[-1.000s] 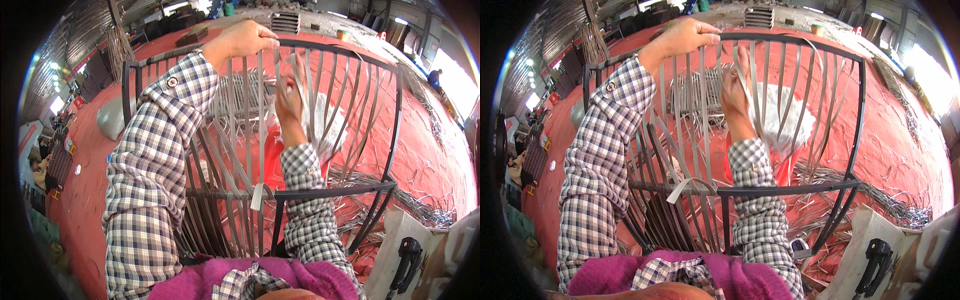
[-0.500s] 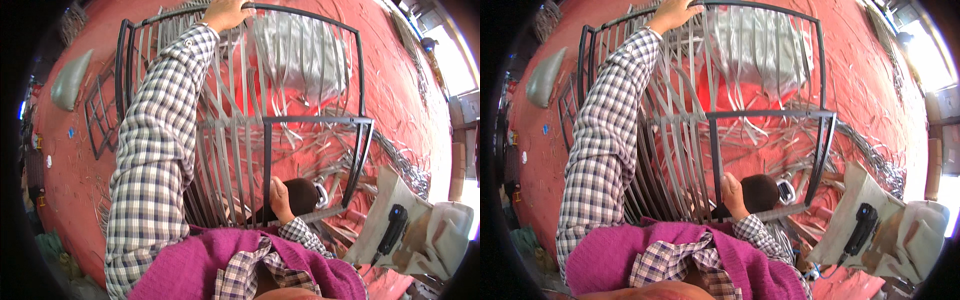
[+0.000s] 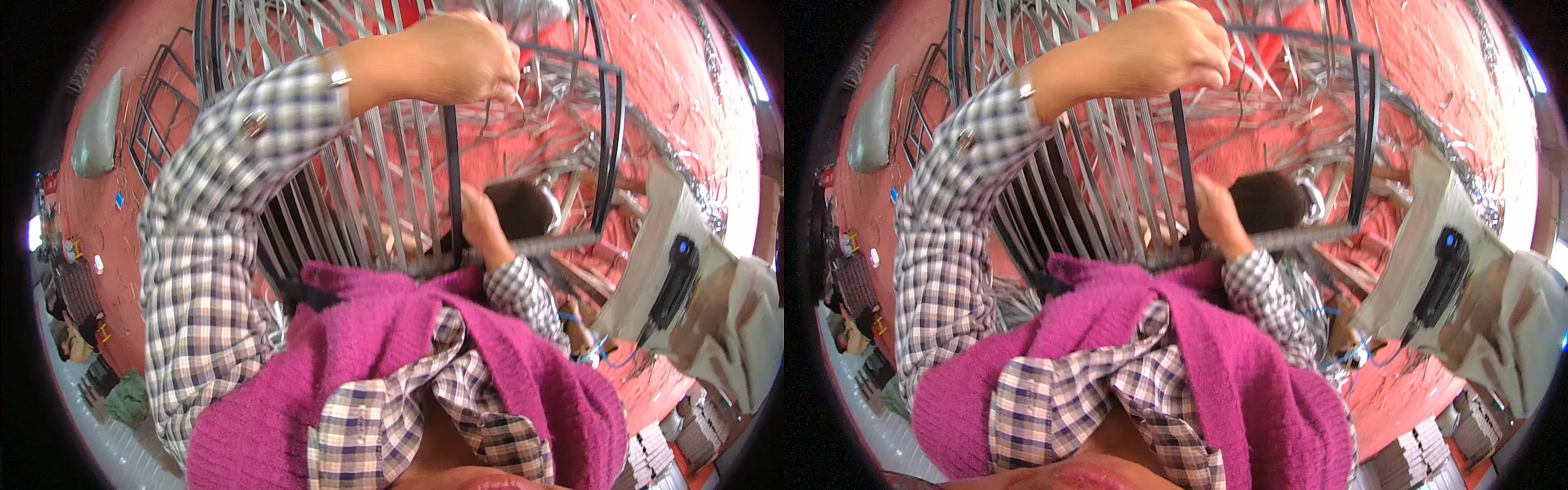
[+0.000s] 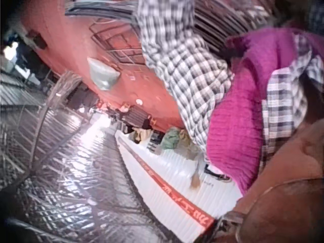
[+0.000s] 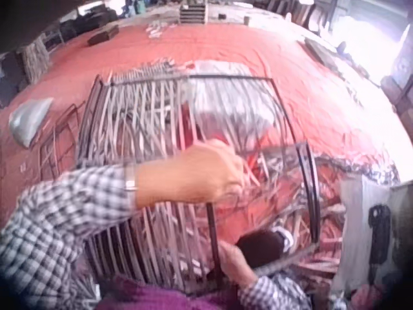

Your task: The person repeatedly wraps and staples thin strips of material around the vertical bars of a metal chair frame. They use a handheld stapler to secure each strip in place, working methodically along the frame.

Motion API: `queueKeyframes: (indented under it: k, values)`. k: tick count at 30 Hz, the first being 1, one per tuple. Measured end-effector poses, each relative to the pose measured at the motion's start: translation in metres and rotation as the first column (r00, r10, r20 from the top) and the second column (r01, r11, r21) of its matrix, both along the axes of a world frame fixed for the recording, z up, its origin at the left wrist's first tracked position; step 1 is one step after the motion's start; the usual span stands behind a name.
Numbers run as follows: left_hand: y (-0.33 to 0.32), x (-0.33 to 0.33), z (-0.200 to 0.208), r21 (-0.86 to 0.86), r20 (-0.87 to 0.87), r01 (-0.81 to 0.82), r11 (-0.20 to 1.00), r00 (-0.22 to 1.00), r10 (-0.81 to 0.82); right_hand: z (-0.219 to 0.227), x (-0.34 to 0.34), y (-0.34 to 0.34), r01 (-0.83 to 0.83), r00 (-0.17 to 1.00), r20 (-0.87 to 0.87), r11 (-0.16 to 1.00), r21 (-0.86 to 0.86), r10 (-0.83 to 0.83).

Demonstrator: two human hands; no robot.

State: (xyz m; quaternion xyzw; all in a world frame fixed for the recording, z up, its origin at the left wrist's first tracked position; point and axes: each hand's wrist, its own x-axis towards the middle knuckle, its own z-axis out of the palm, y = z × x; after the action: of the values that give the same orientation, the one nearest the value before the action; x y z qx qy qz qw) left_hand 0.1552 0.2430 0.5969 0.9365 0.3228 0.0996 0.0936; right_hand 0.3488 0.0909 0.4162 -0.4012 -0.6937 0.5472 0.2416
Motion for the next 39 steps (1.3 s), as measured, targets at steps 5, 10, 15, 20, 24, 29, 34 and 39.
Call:
queueKeyframes:
  k: [5,10,15,20,24,29,34,39]
  values:
    - [-0.039,0.069,-0.05,-0.314,-0.656,-0.099,0.944,0.741,-0.14,0.005,0.015,-0.009,0.024,0.994,-0.092,0.954,-0.299,-0.054]
    - [-0.052,0.105,-0.083,-0.401,-0.805,-0.13,0.907,0.522,-0.282,0.016,0.017,-0.008,0.105,0.988,-0.071,0.927,-0.359,-0.139]
    - [-0.063,0.094,-0.117,-0.379,-0.758,-0.051,0.924,0.59,-0.278,0.049,0.039,-0.043,0.345,0.883,-0.258,0.915,-0.211,-0.393]
    - [-0.081,0.12,-0.129,-0.51,-0.801,0.124,0.851,0.291,-0.523,0.043,0.073,-0.107,0.202,0.759,-0.301,0.649,-0.734,-0.577]
    - [-0.103,0.145,-0.122,-0.655,-0.73,0.028,0.755,0.233,-0.642,0.004,0.06,-0.108,0.031,0.695,-0.311,0.459,-0.888,-0.648]
    - [-0.114,0.122,-0.098,-0.4,-0.598,-0.231,0.887,0.799,-0.061,-0.005,0.056,-0.101,-0.017,0.993,-0.096,0.755,-0.656,-0.062]
    - [-0.174,0.078,-0.071,-0.06,0.011,-0.237,0.97,0.971,0.239,0.004,0.059,-0.105,-0.033,0.995,-0.1,0.873,-0.487,-0.018]
    - [-0.253,0.069,-0.093,-0.015,0.051,-0.304,0.953,0.951,0.304,-0.001,0.055,-0.106,-0.051,0.995,0.07,0.967,-0.251,0.07]
